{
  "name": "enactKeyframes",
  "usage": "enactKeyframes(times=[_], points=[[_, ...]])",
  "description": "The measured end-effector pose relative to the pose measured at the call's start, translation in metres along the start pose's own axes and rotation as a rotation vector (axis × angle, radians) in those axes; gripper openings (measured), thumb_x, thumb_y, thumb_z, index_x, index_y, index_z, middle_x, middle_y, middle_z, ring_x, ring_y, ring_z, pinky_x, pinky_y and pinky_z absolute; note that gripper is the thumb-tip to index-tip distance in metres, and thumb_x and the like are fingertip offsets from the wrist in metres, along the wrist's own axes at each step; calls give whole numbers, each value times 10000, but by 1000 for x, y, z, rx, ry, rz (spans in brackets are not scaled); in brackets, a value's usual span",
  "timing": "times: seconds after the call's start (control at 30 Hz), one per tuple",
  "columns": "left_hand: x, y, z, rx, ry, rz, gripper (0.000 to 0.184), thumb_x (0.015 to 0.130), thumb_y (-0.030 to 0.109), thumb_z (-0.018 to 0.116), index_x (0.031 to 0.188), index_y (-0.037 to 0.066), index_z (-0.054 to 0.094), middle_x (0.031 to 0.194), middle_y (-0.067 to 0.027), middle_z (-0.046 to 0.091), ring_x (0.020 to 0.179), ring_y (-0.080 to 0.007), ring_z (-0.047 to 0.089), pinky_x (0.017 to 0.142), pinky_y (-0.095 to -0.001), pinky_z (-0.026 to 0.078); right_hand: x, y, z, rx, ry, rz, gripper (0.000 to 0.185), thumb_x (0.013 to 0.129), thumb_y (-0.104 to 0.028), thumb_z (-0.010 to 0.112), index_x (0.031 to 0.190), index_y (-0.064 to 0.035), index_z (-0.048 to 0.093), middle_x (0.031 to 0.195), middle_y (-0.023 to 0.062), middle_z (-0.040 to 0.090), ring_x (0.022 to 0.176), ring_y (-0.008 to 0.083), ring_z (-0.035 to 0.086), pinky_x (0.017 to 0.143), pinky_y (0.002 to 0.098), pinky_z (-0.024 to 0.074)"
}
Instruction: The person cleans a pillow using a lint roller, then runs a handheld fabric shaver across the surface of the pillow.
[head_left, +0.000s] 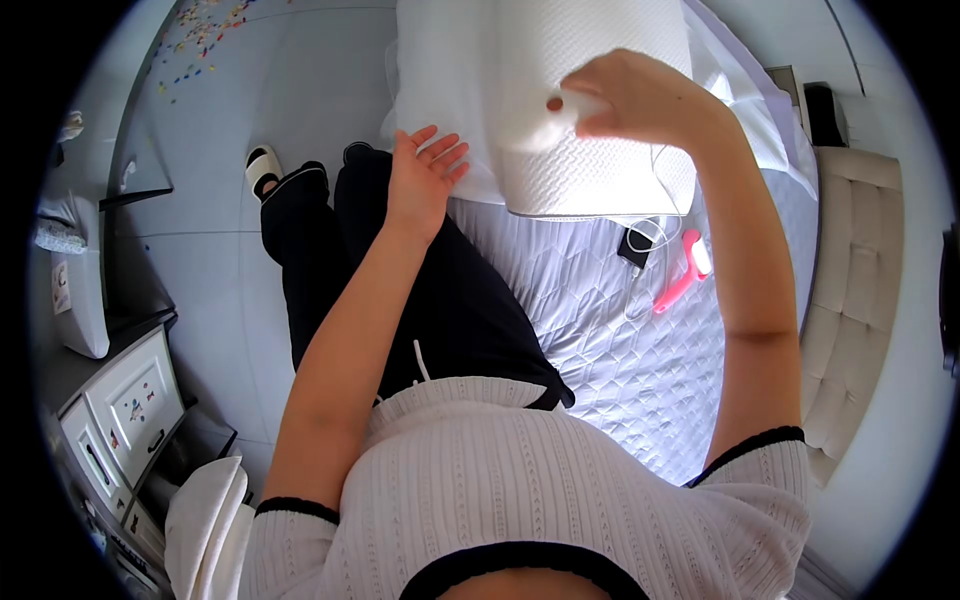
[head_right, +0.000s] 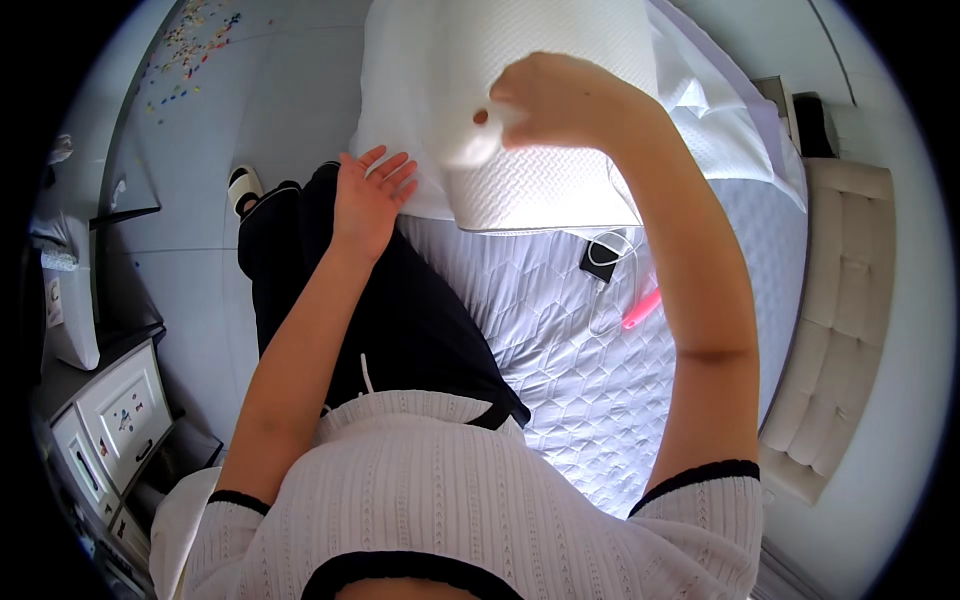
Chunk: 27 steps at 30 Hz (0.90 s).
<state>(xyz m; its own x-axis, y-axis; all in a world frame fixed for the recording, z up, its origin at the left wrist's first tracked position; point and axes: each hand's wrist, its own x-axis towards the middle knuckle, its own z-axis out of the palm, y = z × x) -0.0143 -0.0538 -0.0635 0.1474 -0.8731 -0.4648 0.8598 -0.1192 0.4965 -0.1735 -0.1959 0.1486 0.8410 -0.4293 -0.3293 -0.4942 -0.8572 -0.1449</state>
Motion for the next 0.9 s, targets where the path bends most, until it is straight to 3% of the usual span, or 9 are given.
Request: enactKeyframes(times=[0.13,0.23,0.3,0.43,0.5,0.57,0.63,0.7,0.9], points=[[1,2,2,3,14,-3,616,999,559,334,1311,30,388,1315,-213,460,1237,-334,468,1049,-450,370,10,0,-2,47,-38,136,362,682,-218,664,979,-13,686,873,187,652,822,349,619,767,409,490],[0,2,0,-23,-2,-4,622,998,562,338,1311,26,386,1314,-213,461,1233,-337,470,1049,-447,369,7,-3,-2,53,-294,75,408,638,-217,694,979,7,692,835,168,666,767,312,633,713,374,503],[1,2,-1,-25,-6,-2,626,996,564,339,1311,25,386,1312,-214,462,1231,-337,471,1047,-447,370,1,7,-4,98,-219,22,413,620,-217,698,966,10,694,818,167,668,746,300,635,699,367,506],[2,1,0,-15,-6,-7,629,994,570,341,1310,28,390,1310,-213,464,1227,-331,475,1045,-448,371,-2,17,-13,167,-95,199,411,648,-213,700,994,8,692,848,178,678,772,301,649,711,357,507],[1,2,0,-7,-9,-6,630,994,571,340,1311,29,390,1308,-212,465,1224,-329,477,1043,-448,372,2,19,-1,116,106,103,419,679,-229,709,1029,-2,687,876,186,681,799,316,655,736,371,512],[1,2,-1,-1,-2,-1,630,994,572,339,1312,30,389,1306,-211,466,1222,-327,478,1042,-449,373,5,21,22,79,85,-4,451,682,-236,734,1071,-14,683,915,193,682,836,339,653,769,385,515],[2,2,-2,-15,4,-4,635,993,574,337,1314,28,387,1309,-215,464,1220,-328,479,1042,-448,373,7,-7,8,79,-256,155,437,673,-226,729,1054,-16,689,914,183,684,849,335,649,778,382,512],[1,2,-2,-11,-8,5,636,992,575,340,1314,28,387,1308,-215,465,1217,-326,481,1041,-448,374,8,-8,2,83,-320,153,417,668,-213,717,1038,-23,694,916,174,684,849,328,645,779,376,509],[3,-1,-3,-7,-19,3,637,987,578,350,1312,31,391,1310,-211,468,1219,-322,480,1042,-451,372,12,2,13,-12,88,53,374,711,-222,670,1041,-44,671,911,179,671,850,356,631,789,425,494]])
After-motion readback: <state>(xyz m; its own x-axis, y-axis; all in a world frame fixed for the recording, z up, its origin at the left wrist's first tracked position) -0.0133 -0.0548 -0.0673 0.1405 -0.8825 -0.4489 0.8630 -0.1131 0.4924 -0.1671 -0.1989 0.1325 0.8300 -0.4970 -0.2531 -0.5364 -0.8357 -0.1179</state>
